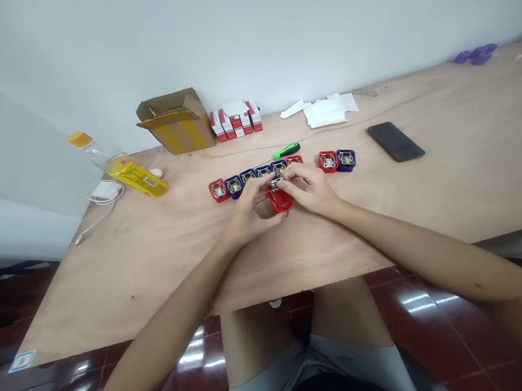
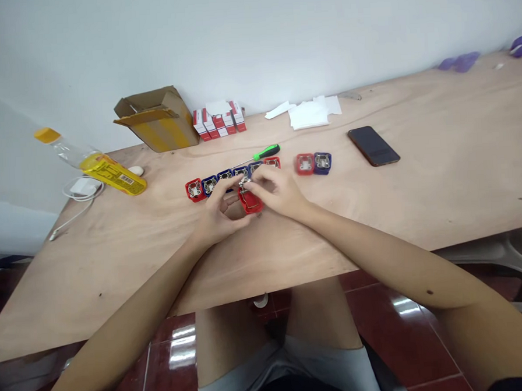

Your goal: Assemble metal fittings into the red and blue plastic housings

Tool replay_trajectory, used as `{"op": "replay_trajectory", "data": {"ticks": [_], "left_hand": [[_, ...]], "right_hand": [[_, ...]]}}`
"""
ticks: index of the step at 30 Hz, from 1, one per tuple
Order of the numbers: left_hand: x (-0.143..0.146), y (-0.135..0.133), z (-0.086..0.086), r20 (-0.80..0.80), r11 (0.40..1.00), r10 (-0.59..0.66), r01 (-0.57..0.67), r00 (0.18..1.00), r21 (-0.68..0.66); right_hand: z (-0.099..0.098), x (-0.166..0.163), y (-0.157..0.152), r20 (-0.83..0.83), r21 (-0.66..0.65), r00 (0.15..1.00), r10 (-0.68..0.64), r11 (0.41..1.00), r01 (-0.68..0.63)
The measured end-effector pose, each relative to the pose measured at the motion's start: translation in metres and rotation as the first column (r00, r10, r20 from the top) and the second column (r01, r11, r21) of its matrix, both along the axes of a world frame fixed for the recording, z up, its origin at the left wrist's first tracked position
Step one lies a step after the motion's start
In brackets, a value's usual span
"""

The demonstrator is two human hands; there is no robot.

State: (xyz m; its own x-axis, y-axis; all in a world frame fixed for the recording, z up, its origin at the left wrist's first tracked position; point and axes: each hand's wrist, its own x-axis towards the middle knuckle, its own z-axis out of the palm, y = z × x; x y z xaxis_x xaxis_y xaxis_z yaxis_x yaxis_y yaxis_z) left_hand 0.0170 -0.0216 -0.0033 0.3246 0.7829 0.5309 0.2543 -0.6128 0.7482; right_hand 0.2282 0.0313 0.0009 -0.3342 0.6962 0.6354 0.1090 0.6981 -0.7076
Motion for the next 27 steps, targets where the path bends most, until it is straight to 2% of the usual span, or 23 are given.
{"op": "replay_trajectory", "data": {"ticks": [4, 10, 13, 19, 24, 27], "left_hand": [[-0.0002, 0.0011, -0.003, 0.084, 0.998, -0.022, 0.028, 0.996, -0.06], [0.0018, 0.0048, -0.0089, 0.19, 0.995, 0.096, -0.098, 0.977, -0.002], [0.0009, 0.002, -0.0078, 0.165, 0.994, 0.106, -0.107, 0.981, -0.003], [-0.0012, 0.0007, -0.003, 0.045, 0.964, 0.18, -0.186, 0.983, 0.192], [-0.0001, 0.0024, -0.0034, 0.041, 0.974, 0.145, -0.149, 0.989, 0.17], [-0.0001, 0.0031, -0.0054, 0.058, 0.977, 0.136, -0.144, 0.989, 0.155]], "right_hand": [[0.0005, -0.0024, -0.001, -0.023, -0.007, 0.999, 0.034, 0.999, -0.035], [-0.0004, -0.0059, -0.0026, -0.035, 0.059, 0.999, 0.039, 0.998, -0.037], [-0.0004, -0.0061, -0.003, -0.021, 0.085, 0.999, 0.038, 0.996, -0.036], [-0.0016, -0.0058, -0.003, -0.016, 0.097, 1.0, 0.025, 0.995, -0.023], [-0.0014, -0.006, -0.0024, -0.024, 0.131, 0.998, 0.05, 0.99, -0.047], [-0.0008, -0.0056, -0.0012, -0.027, 0.108, 0.998, 0.05, 0.993, -0.047]]}}
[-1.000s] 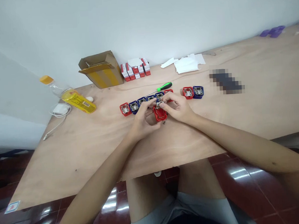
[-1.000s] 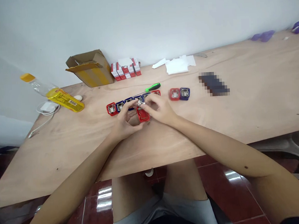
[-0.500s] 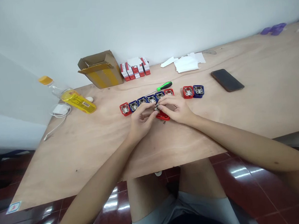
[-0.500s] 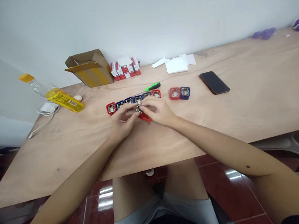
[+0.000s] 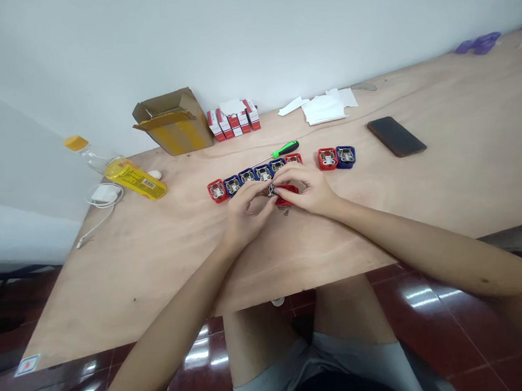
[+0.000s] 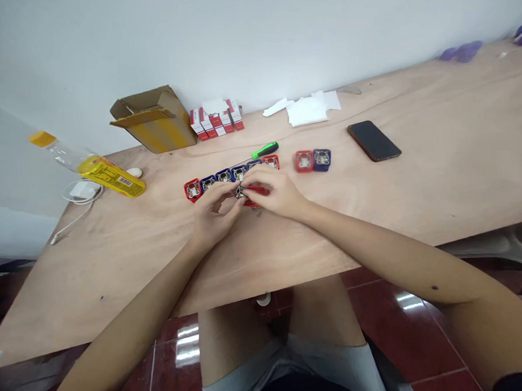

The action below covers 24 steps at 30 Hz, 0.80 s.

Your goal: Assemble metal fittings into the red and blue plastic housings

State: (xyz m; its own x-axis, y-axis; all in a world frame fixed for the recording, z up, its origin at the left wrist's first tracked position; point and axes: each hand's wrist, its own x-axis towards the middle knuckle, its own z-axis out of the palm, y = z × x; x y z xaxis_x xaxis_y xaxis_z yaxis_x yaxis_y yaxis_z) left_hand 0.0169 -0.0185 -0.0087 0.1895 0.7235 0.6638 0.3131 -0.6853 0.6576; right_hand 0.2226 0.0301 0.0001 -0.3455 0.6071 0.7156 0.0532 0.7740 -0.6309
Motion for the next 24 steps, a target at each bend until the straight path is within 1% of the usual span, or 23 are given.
{"op": "replay_trajectory", "data": {"ticks": [4, 8, 12, 16, 19, 24], "left_hand": [[-0.0016, 0.0016, -0.0033, 0.019, 1.0, -0.003, 0.004, 1.0, -0.022], [-0.0042, 0.0034, -0.0067, 0.02, 0.999, 0.015, -0.014, 1.0, -0.053], [-0.0053, 0.0042, -0.0082, 0.026, 0.998, 0.024, -0.022, 0.999, -0.064], [-0.0049, 0.0039, -0.0071, 0.046, 0.998, 0.021, -0.018, 0.999, -0.062], [-0.0046, 0.0035, -0.0062, 0.044, 0.998, 0.034, -0.031, 0.998, -0.058], [-0.0045, 0.0034, -0.0059, 0.039, 0.997, 0.056, -0.053, 0.998, -0.063]], "right_hand": [[0.0, 0.0003, 0.0014, 0.006, -0.041, 0.999, -0.04, 0.998, 0.04], [0.0002, -0.0001, 0.0007, 0.011, -0.031, 1.0, 0.023, 0.999, -0.023], [0.0006, 0.0, 0.0003, -0.003, -0.032, 1.0, 0.006, 0.999, -0.006], [0.0004, 0.0013, 0.0013, 0.012, -0.035, 0.999, 0.035, 0.999, -0.035], [0.0002, 0.002, 0.0017, 0.02, -0.05, 1.0, 0.02, 0.999, -0.019], [0.0002, 0.0029, 0.0014, 0.019, -0.023, 0.999, 0.027, 0.999, -0.027]]}}
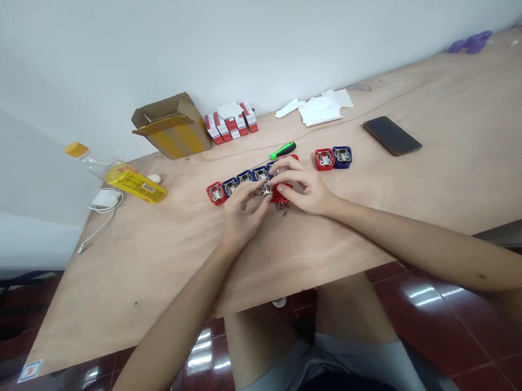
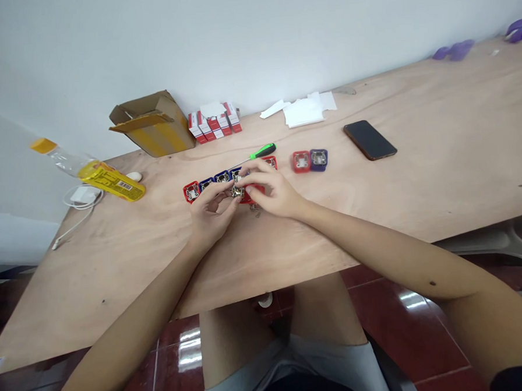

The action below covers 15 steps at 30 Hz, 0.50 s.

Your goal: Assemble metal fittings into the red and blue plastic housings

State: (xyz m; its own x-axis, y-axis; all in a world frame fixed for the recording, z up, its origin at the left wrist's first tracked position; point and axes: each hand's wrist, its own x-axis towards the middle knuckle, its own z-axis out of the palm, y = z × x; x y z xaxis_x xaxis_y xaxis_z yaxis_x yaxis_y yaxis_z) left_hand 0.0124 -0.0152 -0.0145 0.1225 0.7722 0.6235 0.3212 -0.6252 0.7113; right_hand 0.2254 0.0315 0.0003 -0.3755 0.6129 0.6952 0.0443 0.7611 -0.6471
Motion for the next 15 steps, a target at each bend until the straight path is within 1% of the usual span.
{"op": "replay_trajectory", "data": {"ticks": [3, 7, 10, 15], "left_hand": [[0.0006, -0.0006, 0.0012, 0.033, 1.0, -0.013, 0.013, 0.999, -0.006], [0.0016, -0.0013, 0.0026, 0.066, 1.0, -0.028, 0.028, 0.997, -0.001], [0.0016, -0.001, 0.002, 0.074, 1.0, -0.02, 0.02, 0.997, 0.0], [0.0008, -0.0003, 0.0009, 0.081, 1.0, -0.019, 0.02, 0.997, -0.011]], "right_hand": [[-0.0009, 0.0013, 0.0, 0.015, -0.003, 1.0, -0.023, 1.0, 0.023], [-0.0025, 0.0029, 0.0003, 0.048, 0.017, 0.999, 0.011, 1.0, -0.012], [-0.0023, 0.0035, 0.0004, 0.051, 0.028, 0.999, 0.001, 1.0, -0.003], [-0.0016, 0.0042, 0.0008, 0.055, 0.034, 0.998, 0.024, 0.999, -0.026]]}}
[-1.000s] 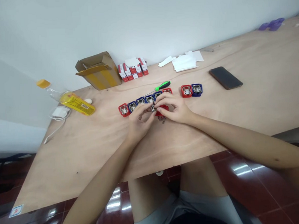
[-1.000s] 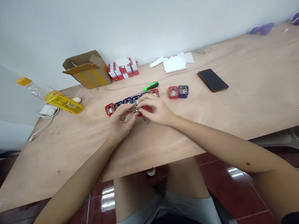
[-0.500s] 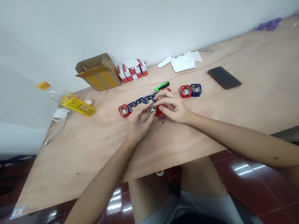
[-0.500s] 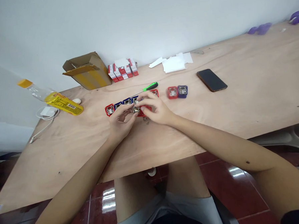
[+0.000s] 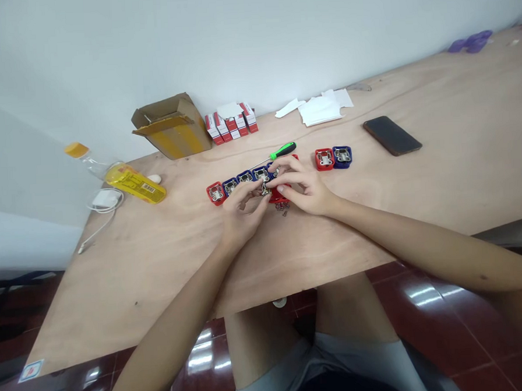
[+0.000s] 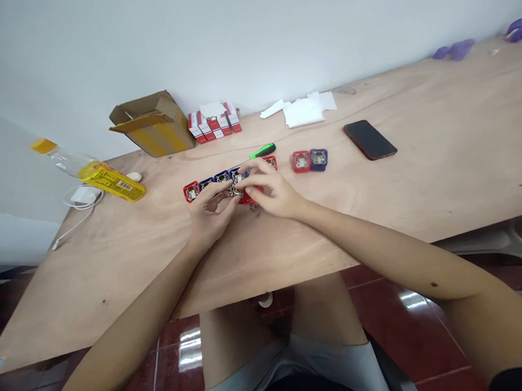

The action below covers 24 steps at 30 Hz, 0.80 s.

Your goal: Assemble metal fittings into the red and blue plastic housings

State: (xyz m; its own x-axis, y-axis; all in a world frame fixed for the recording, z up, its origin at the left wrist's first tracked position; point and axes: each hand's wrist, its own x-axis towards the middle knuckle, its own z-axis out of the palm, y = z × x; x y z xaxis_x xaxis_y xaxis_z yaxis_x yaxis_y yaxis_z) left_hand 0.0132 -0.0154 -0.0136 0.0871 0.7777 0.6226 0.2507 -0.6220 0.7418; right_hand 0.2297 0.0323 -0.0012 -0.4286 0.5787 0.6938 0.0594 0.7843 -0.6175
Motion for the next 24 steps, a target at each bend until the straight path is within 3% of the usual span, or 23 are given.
{"op": "replay_trajectory", "data": {"ticks": [24], "left_hand": [[0.0009, -0.0006, 0.0001, 0.023, 1.0, -0.004, 0.004, 1.0, 0.005]], "right_hand": [[-0.0015, -0.0009, 0.002, -0.013, -0.023, 1.0, -0.022, 1.0, 0.022]]}}
